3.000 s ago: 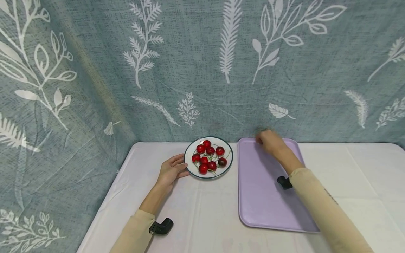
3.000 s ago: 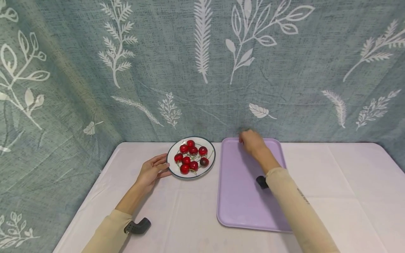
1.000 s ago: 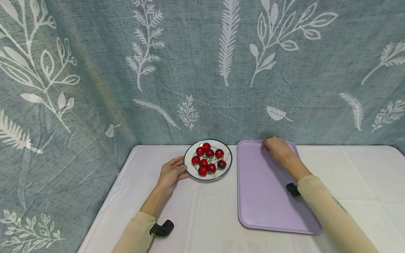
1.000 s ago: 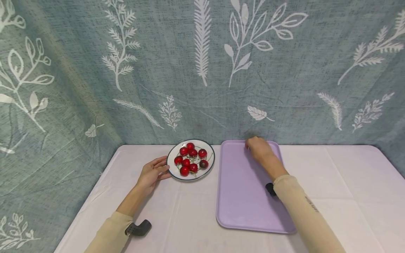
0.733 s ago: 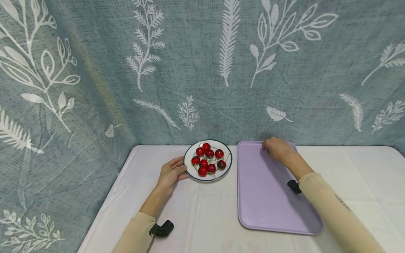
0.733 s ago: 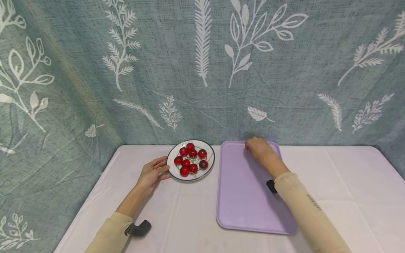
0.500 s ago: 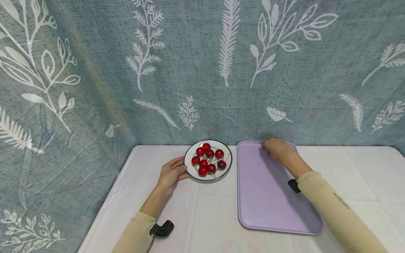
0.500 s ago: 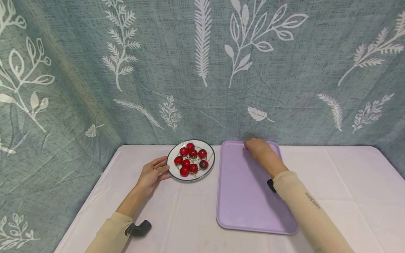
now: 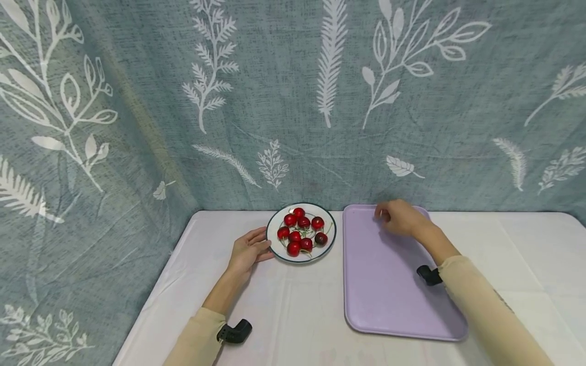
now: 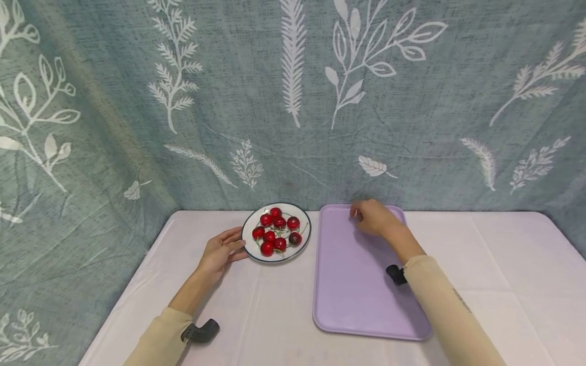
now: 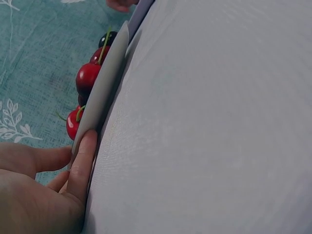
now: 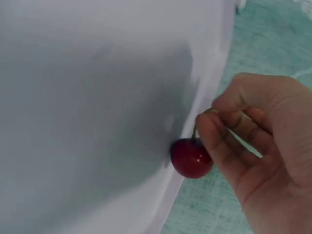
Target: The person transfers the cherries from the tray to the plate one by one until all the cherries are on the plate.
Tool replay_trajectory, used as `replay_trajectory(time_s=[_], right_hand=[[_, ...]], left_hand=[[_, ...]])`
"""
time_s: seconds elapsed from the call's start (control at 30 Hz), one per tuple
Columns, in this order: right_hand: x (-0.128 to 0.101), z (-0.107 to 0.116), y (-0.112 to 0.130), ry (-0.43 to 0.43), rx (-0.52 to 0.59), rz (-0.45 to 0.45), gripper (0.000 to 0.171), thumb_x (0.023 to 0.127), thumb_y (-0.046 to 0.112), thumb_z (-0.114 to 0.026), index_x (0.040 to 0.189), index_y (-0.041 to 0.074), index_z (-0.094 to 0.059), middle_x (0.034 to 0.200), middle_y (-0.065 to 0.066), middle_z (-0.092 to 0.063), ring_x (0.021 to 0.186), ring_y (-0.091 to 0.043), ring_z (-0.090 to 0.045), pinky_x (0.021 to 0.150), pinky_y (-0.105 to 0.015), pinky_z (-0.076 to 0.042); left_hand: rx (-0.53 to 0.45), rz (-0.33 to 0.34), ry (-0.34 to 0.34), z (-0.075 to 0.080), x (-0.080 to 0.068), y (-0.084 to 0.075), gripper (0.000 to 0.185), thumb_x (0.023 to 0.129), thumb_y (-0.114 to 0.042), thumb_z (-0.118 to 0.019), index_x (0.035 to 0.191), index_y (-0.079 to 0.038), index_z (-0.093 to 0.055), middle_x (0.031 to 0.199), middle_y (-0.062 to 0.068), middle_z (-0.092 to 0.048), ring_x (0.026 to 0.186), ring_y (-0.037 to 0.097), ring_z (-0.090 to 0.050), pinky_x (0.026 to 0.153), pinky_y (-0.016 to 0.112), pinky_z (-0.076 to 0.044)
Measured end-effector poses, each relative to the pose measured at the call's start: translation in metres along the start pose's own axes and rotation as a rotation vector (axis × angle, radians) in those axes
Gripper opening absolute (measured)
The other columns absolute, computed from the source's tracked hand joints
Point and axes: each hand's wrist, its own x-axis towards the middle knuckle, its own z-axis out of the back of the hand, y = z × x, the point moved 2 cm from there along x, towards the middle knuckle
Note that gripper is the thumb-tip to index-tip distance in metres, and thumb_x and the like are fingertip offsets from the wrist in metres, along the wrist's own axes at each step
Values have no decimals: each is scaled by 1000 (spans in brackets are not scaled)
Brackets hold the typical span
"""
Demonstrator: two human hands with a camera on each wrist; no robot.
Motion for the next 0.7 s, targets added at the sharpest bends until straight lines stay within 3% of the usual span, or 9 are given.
replay_trajectory(time_s=[0.27, 0.5, 0.6, 0.7], right_hand=[[1, 12, 6, -161, 253, -53, 20, 86, -3, -63, 105, -5, -69, 80, -6, -64, 76, -20, -60, 63, -29, -50], [4, 13, 14, -278, 454, -118, 21, 92, 2, -62, 110, -7, -67, 99, -19, -69, 91, -28, -65, 66, -22, -52], [6, 12, 18, -296, 529, -146, 24, 91, 5, -64, 111, -7, -68, 99, -19, -70, 89, -21, -66, 65, -21, -52], [9, 9, 24, -293, 635, -181, 27, 90, 5, -64, 113, -9, -66, 99, -17, -70, 84, -13, -66, 72, -27, -57]], left_hand=[[-1, 5, -1, 0, -1, -2, 48, 93, 11, -55, 140, 7, -45, 134, 29, -52, 86, 16, -67, 69, 26, -63], [3, 17, -6, 0, 0, -2, 49, 92, 10, -55, 140, 5, -46, 134, 27, -52, 86, 16, -67, 69, 27, -63], [1, 13, 0, 0, 0, -2, 49, 93, 10, -55, 141, 5, -45, 134, 28, -52, 87, 16, -67, 69, 27, -63], [-1, 6, 7, 0, -1, -2, 49, 93, 10, -55, 140, 6, -45, 134, 28, -52, 87, 16, -67, 70, 27, -63]])
